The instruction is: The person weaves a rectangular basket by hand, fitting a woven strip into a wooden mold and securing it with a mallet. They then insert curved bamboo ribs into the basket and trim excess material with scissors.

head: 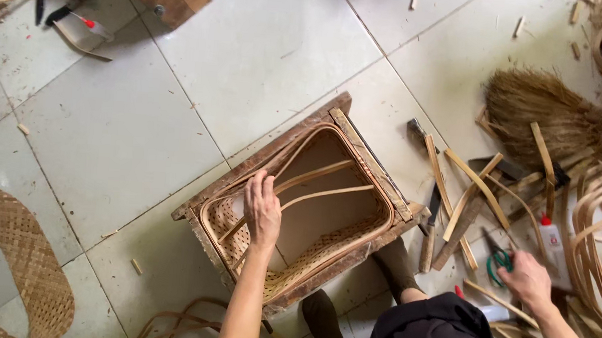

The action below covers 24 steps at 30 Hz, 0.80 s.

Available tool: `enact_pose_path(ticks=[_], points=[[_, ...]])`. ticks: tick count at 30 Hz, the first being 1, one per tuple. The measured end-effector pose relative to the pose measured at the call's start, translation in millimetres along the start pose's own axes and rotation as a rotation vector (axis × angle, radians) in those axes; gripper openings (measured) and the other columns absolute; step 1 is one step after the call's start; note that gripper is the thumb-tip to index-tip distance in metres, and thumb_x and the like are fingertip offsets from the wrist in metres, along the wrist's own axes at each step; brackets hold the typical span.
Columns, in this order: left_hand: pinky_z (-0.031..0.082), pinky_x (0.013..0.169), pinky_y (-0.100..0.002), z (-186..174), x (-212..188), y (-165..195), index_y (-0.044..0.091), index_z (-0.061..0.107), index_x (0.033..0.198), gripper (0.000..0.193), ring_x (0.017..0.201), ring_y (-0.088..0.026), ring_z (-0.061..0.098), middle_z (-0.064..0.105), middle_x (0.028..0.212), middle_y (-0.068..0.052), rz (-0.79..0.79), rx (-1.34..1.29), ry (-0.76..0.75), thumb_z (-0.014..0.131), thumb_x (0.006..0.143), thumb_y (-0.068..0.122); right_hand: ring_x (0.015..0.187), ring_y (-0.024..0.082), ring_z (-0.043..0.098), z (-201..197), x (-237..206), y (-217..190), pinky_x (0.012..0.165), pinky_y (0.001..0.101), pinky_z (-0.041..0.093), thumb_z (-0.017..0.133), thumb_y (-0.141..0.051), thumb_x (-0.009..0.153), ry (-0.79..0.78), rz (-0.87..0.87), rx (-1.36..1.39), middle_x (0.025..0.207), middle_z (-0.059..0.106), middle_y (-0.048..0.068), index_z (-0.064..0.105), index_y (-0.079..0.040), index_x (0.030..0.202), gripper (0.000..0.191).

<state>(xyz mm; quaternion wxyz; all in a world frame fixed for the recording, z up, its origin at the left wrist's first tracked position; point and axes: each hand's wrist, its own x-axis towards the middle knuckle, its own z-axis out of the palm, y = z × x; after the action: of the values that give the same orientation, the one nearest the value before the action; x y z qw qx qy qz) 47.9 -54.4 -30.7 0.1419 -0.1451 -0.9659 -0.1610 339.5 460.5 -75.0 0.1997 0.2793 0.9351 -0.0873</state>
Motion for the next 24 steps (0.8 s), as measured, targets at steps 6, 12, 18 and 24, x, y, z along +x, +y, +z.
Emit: enact_pose_path(ticks=[6, 12, 18, 24], points=[[0.048, 0.114, -0.035, -3, 6, 1, 0.002, 0.060, 0.125, 0.047, 0.129, -0.027, 0.055, 0.058, 0.136, -0.012, -0.031, 0.029, -0.040, 0.070, 0.080, -0.010, 0.091, 0.030, 0.071, -36, 15, -20, 0.083, 0.0427, 0.057, 0.081, -0.037, 0.083, 0.039, 0.073, 0.497, 0.095, 0.073, 0.018, 0.062, 0.001, 0.117, 0.054], [0.051, 0.108, -0.037, -13, 11, 5, 0.001, 0.061, 0.123, 0.044, 0.125, -0.030, 0.056, 0.058, 0.133, -0.013, -0.051, -0.002, -0.067, 0.069, 0.080, -0.008, 0.091, 0.023, 0.069, -137, 95, -183, 0.078, 0.0356, 0.060, 0.066, -0.041, 0.091, 0.080, -0.763, 0.491, 0.108, 0.067, 0.012, 0.061, -0.009, 0.124, 0.046], [0.053, 0.108, -0.038, -9, 9, 5, 0.002, 0.064, 0.123, 0.047, 0.126, -0.029, 0.057, 0.060, 0.134, -0.012, -0.066, 0.016, -0.059, 0.072, 0.078, -0.009, 0.092, 0.023, 0.064, -183, 177, -403, 0.073, 0.0342, 0.060, 0.064, -0.055, 0.084, 0.332, -1.367, -0.303, 0.107, 0.064, 0.012, 0.060, -0.007, 0.116, 0.059], [0.053, 0.108, -0.038, 9, 3, -6, 0.002, 0.064, 0.125, 0.053, 0.124, -0.031, 0.059, 0.061, 0.133, -0.013, -0.068, -0.004, -0.053, 0.079, 0.075, -0.005, 0.080, 0.019, 0.061, -197, 200, -461, 0.062, 0.0317, 0.057, 0.063, -0.058, 0.090, 0.253, -1.474, -0.562, 0.093, 0.063, 0.009, 0.062, -0.010, 0.117, 0.055]])
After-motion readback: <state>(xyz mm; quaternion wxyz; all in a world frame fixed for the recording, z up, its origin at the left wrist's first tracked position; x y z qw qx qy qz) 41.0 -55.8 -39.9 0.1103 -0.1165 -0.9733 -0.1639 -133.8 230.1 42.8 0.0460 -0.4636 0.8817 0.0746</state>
